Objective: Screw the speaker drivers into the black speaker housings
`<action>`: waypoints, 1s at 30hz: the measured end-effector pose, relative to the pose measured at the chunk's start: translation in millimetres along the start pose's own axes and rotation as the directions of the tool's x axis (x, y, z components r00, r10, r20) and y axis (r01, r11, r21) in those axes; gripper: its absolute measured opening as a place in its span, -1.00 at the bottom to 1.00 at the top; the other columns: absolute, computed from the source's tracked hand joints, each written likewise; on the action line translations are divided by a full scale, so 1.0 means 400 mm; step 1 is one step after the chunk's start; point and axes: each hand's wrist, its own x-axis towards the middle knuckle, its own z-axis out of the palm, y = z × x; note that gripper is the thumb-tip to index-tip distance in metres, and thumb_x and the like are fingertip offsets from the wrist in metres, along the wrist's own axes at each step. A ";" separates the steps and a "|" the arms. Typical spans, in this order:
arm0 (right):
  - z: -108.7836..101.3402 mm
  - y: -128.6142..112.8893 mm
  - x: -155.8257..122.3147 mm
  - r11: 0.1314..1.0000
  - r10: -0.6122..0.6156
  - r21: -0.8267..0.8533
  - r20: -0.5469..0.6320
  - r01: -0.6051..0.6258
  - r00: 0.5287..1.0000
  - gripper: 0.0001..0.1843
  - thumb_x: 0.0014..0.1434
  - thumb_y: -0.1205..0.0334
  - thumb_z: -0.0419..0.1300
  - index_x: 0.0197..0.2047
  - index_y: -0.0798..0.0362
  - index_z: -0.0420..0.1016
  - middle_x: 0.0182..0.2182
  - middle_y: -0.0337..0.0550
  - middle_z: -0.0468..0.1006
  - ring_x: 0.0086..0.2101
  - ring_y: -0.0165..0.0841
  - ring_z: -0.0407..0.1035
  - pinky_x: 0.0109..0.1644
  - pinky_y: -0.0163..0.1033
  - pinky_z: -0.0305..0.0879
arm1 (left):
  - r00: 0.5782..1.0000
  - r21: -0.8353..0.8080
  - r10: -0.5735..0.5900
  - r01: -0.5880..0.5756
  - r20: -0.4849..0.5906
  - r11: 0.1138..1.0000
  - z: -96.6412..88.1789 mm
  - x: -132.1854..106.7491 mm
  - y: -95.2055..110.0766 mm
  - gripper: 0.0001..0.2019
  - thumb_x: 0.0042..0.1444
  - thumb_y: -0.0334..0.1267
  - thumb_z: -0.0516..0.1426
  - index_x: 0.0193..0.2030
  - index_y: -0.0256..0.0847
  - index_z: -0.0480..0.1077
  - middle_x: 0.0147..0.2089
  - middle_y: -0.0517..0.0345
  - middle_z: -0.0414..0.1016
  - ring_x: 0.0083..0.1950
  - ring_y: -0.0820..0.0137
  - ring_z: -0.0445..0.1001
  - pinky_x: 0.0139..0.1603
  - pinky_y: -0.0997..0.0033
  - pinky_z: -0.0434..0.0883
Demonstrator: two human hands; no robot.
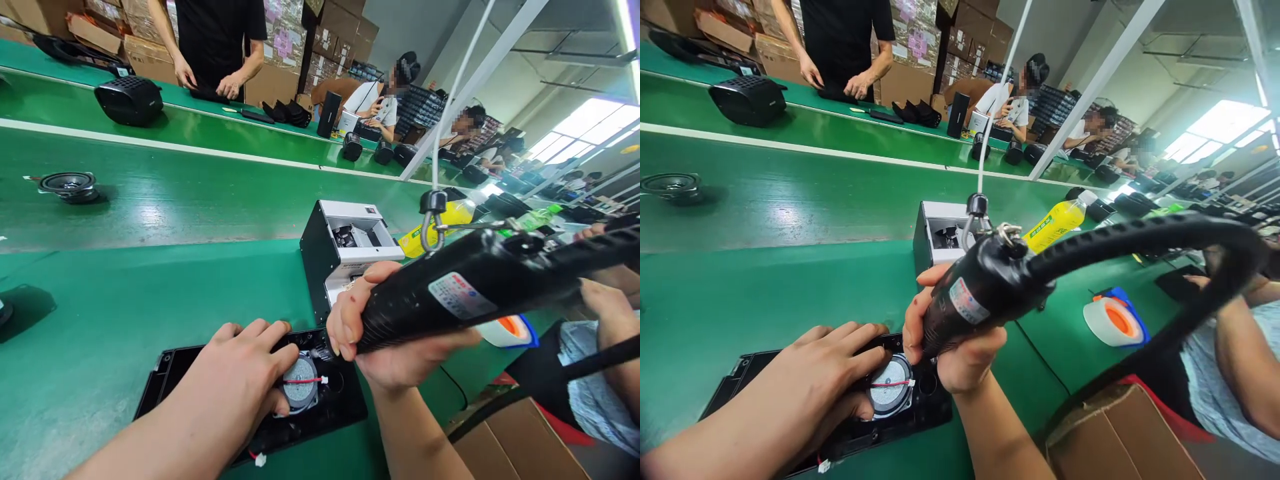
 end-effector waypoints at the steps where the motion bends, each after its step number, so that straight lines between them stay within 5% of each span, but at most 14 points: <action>1: -0.001 0.003 0.000 1.000 -0.003 -0.004 0.008 0.003 1.000 -0.44 0.05 -0.40 0.49 -0.11 -0.13 0.74 -0.62 -0.28 0.54 -0.77 -0.42 0.22 -0.74 -0.37 0.21 | 1.000 0.001 -0.001 0.001 0.006 1.000 0.001 0.000 -0.001 -0.77 0.10 -0.16 0.50 -0.20 -0.07 0.58 0.11 0.10 0.66 0.01 0.08 0.64 -0.14 0.14 0.41; 13: 0.007 0.016 -0.014 0.996 -0.072 -0.050 -0.010 0.071 0.997 -0.33 0.24 -0.52 0.25 0.01 -0.09 0.63 -0.58 -0.31 0.49 -0.74 -0.47 0.20 -0.70 -0.40 0.18 | 1.000 -0.015 -0.028 0.028 0.005 0.999 -0.003 -0.001 0.005 -0.79 0.08 -0.25 0.45 -0.15 -0.06 0.60 0.11 0.10 0.67 0.01 0.09 0.64 -0.09 0.14 0.46; 17: -0.009 -0.092 -0.001 0.973 -0.216 -0.108 -0.088 0.206 0.972 -0.34 0.34 -0.45 0.14 0.08 -0.07 0.65 -0.51 -0.29 0.46 -0.67 -0.45 0.27 -0.64 -0.34 0.30 | 0.972 0.022 0.124 -0.122 -0.200 0.992 0.047 -0.046 -0.043 -0.52 0.08 0.08 0.47 0.11 0.06 0.59 0.40 0.04 0.53 0.32 -0.07 0.51 0.15 0.01 0.46; 21: -0.053 -0.217 0.031 0.900 -0.394 -0.230 -0.063 0.371 0.917 -0.39 0.26 -0.34 0.29 0.02 0.05 0.66 -0.55 -0.31 0.44 -0.71 -0.46 0.19 -0.70 -0.31 0.21 | 0.897 0.191 0.331 -0.284 -0.293 0.940 0.115 -0.107 -0.115 -0.29 0.15 0.35 0.32 0.40 0.28 0.41 0.62 0.03 0.24 0.42 -0.19 0.39 0.25 -0.10 0.39; 25: -0.064 -0.235 0.078 0.804 -0.517 -0.369 -0.048 0.466 0.855 -0.43 0.25 -0.35 0.34 0.01 -0.02 0.65 -0.57 -0.36 0.48 -0.75 -0.46 0.15 -0.73 -0.33 0.14 | 0.889 0.332 0.359 -0.260 -0.285 0.907 0.162 -0.124 -0.146 -0.19 0.21 -0.02 0.34 0.55 0.46 0.17 0.70 0.00 0.03 0.37 -0.19 0.45 0.15 -0.07 0.41; 30: -0.057 -0.169 0.106 0.767 -0.522 -0.441 -0.007 0.466 0.853 -0.34 0.25 -0.50 0.24 0.00 -0.06 0.56 -0.60 -0.38 0.46 -0.75 -0.43 0.20 -0.73 -0.34 0.19 | 0.870 0.317 0.369 -0.267 -0.327 0.910 0.169 -0.119 -0.140 -0.11 0.15 -0.40 0.18 0.56 0.46 0.16 0.69 0.07 0.06 0.39 -0.13 0.44 0.17 0.00 0.37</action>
